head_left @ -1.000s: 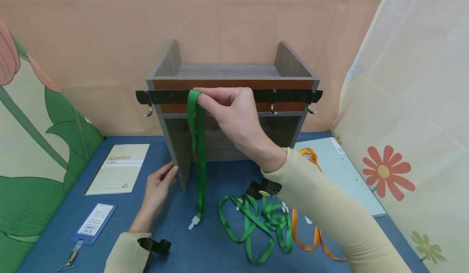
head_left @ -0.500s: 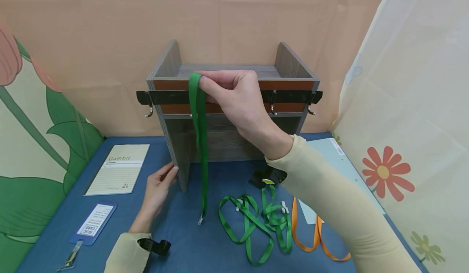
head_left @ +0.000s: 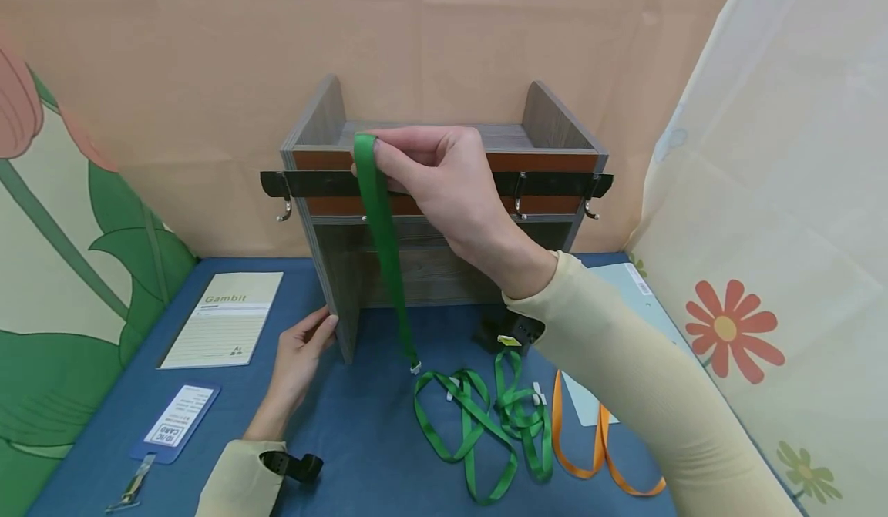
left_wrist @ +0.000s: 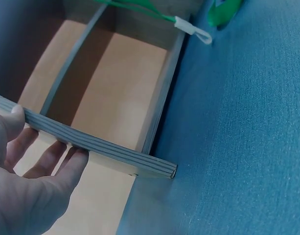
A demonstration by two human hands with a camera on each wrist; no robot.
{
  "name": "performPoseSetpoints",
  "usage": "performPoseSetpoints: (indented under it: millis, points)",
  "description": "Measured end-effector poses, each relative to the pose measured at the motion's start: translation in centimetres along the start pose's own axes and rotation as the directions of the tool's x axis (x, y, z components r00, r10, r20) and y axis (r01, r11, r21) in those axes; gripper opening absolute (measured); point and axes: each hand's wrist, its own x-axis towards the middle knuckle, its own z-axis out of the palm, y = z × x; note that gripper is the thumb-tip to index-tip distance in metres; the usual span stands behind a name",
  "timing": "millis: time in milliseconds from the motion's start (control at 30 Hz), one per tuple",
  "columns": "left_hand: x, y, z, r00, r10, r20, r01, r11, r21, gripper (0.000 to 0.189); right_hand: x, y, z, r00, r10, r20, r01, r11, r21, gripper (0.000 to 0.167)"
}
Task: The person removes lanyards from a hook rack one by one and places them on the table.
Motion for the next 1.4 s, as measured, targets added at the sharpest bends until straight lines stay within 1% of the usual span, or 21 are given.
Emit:
performPoseSetpoints:
  millis: [133, 233, 367, 467, 667, 800, 900, 1067, 1167, 1300, 1400]
  points:
    - [0.0, 0.0, 0.0, 1.0, -0.008, -0.004, 0.008, 1.0, 0.009, 0.043, -0.6, 0.5, 0.0, 0.996, -0.041, 0.077, 0.041, 0.999, 0.001, 0.022]
    - [0.0, 0.1, 0.0, 1.0, -0.017, -0.007, 0.017, 1.0, 0.014, 0.043, -1.0, 0.7, 0.0, 0.994, -0.054, 0.093, 0.055, 0.998, -0.006, 0.022]
    - [0.0, 0.1, 0.0, 1.0, -0.024, -0.008, 0.024, 1.0, 0.016, 0.044, -1.6, 0.9, 0.1, 0.993, -0.053, 0.109, 0.053, 0.999, 0.007, 0.021]
    - [-0.1, 0.1, 0.0, 1.0, -0.022, -0.004, 0.022, 1.0, 0.014, 0.044, -2.2, 1.2, 0.0, 0.99, -0.054, 0.13, 0.054, 0.999, -0.001, 0.021]
    - [-0.1, 0.1, -0.1, 1.0, -0.019, 0.0, 0.019, 1.0, 0.021, 0.043, -3.7, 2.4, -0.5, 0.991, -0.03, 0.132, 0.042, 0.995, -0.089, 0.021]
    - [0.0, 0.1, -0.1, 1.0, -0.016, -0.002, 0.016, 0.999, 0.028, 0.044, -4.7, 3.8, -0.7, 0.99, -0.031, 0.14, 0.054, 0.985, -0.165, 0.02]
    - [0.0, 0.0, -0.1, 1.0, -0.019, -0.011, 0.02, 0.999, 0.03, 0.044, -5.4, 5.0, -0.5, 0.986, -0.028, 0.166, 0.061, 0.979, -0.196, 0.019]
    - [0.0, -0.1, -0.1, 0.999, -0.031, -0.018, 0.031, 0.999, 0.035, 0.044, -6.8, 6.5, -0.1, 0.981, 0.006, 0.195, 0.032, 0.981, -0.191, 0.019]
    - [0.0, 0.0, 0.0, 0.999, -0.035, -0.019, 0.036, 0.998, 0.044, 0.044, -7.7, 7.3, -0.1, 0.98, 0.041, 0.197, -0.004, 0.983, -0.186, 0.02]
    - [0.0, 0.1, -0.1, 0.999, -0.036, -0.015, 0.037, 0.998, 0.049, 0.045, -9.2, 8.5, -0.2, 0.974, 0.12, 0.193, -0.082, 0.978, -0.192, 0.021]
    - [0.1, 0.1, -0.1, 0.999, -0.037, -0.005, 0.037, 0.998, 0.057, 0.046, -10.4, 9.5, -0.3, 0.966, 0.186, 0.179, -0.147, 0.966, -0.212, 0.02]
